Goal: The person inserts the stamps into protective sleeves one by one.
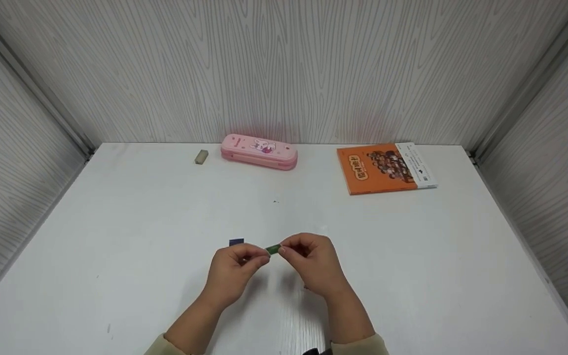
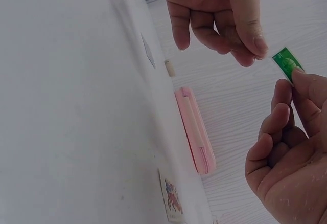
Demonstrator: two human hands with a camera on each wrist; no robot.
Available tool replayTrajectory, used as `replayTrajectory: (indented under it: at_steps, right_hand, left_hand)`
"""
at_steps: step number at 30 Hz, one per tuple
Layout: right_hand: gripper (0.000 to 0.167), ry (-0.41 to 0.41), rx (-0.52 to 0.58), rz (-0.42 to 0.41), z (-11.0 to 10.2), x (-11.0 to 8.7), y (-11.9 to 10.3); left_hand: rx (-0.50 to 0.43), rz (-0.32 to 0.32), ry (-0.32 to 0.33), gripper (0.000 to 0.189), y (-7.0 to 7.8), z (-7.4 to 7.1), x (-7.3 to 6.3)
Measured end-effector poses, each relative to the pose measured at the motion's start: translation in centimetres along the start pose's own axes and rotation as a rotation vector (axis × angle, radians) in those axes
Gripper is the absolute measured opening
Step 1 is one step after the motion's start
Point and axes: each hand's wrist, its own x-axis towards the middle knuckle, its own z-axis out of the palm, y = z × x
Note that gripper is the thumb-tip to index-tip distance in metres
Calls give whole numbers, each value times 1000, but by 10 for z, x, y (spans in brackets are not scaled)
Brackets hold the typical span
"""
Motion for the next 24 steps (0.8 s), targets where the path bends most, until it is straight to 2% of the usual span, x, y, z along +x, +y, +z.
replayTrajectory:
  at_steps: [13,24]
  right_hand:
    - [4,-13,-12,-11,2,0,-3]
    - [4,5,-26,-3,2,-1,-4]
  left_hand:
    - [-8,36,-9,3,-1,0,0]
    - [-9,21,-13,3,-2,0,0]
